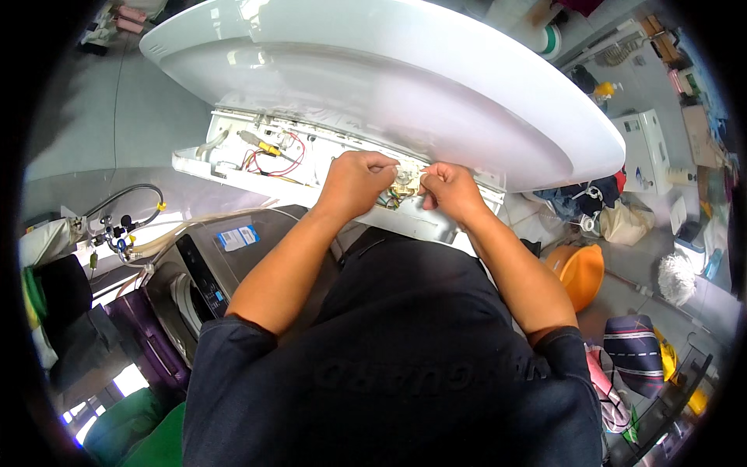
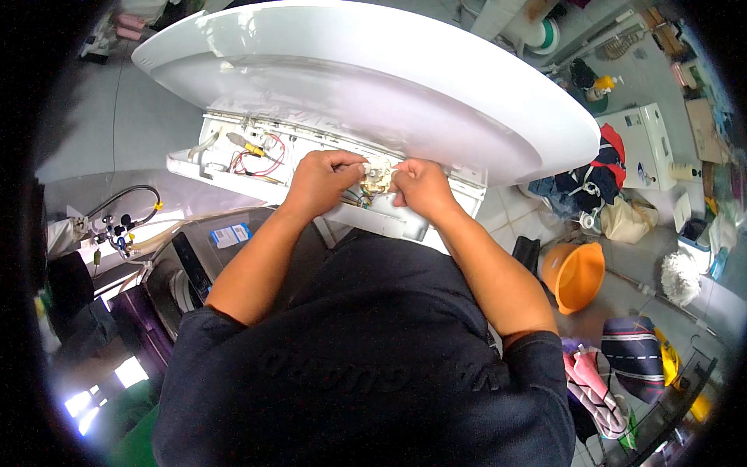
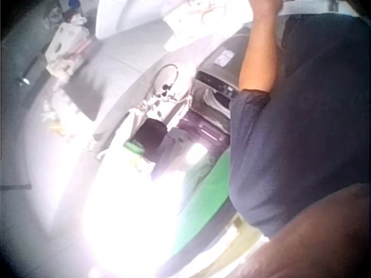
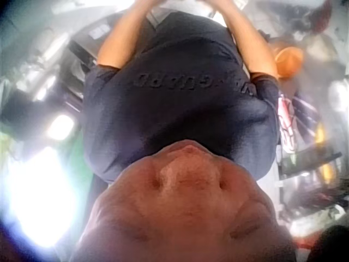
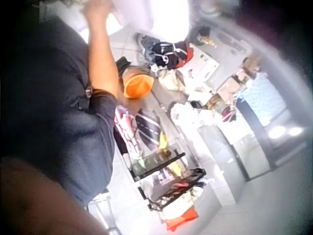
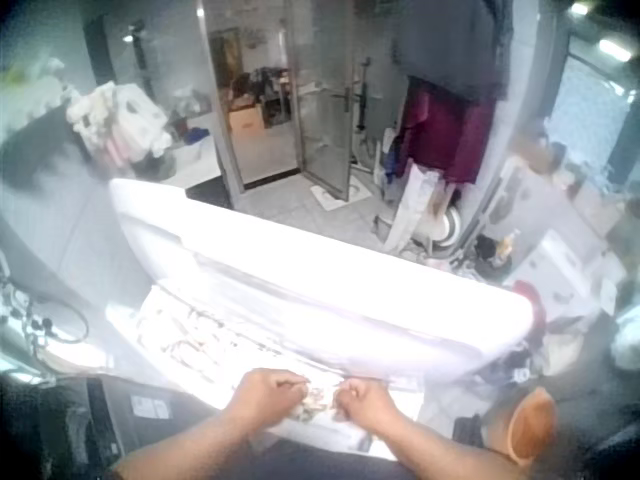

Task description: The person works on the internal wiring of a white appliance, likely a washing machine, with the lid open. They repeatedly connect and disconnect a small white plastic connector to a terminal block, adjusting wires and components within the control area.

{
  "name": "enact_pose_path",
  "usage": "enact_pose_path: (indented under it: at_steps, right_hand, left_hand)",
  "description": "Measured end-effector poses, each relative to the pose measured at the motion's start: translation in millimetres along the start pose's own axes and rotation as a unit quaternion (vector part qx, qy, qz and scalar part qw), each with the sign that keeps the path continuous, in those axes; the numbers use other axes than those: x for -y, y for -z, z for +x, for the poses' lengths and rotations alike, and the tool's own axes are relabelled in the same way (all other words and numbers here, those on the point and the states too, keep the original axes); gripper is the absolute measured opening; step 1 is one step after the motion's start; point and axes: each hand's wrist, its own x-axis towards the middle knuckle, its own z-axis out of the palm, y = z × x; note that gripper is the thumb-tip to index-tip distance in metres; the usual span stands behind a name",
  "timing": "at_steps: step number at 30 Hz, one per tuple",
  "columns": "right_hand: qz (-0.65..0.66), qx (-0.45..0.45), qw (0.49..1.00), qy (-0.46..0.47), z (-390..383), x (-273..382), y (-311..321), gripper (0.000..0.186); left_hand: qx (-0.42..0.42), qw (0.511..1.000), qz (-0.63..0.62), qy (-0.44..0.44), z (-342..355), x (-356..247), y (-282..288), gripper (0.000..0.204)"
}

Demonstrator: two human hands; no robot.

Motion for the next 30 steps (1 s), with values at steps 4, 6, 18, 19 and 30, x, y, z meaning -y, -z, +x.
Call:
enact_pose_path:
  at_steps: [4, 6, 18, 19, 30]
  right_hand:
    - [0.009, -0.001, 1.0, -0.001, 0, 0, -1, 0.015]
    - [0.013, 0.001, 1.0, -0.001, 0, -1, -1, 0.015]
    - [0.004, 0.008, 1.0, -0.015, -2, 3, -1, 0.014]
    - [0.003, 0.009, 1.0, -0.013, -2, 3, -1, 0.014]
    - [0.01, 0.005, 1.0, -0.015, 0, 1, -1, 0.016]
  left_hand:
    - [0.026, 0.999, -0.039, 0.017, 2, 2, 0, 0.024]
    - [0.027, 0.997, -0.073, 0.014, 3, 6, -3, 0.019]
    - [0.055, 0.996, -0.076, -0.001, 7, 13, -2, 0.02]
    - [0.055, 0.996, -0.072, -0.002, 6, 13, -2, 0.02]
    - [0.04, 0.995, -0.082, 0.032, 9, 11, -3, 0.017]
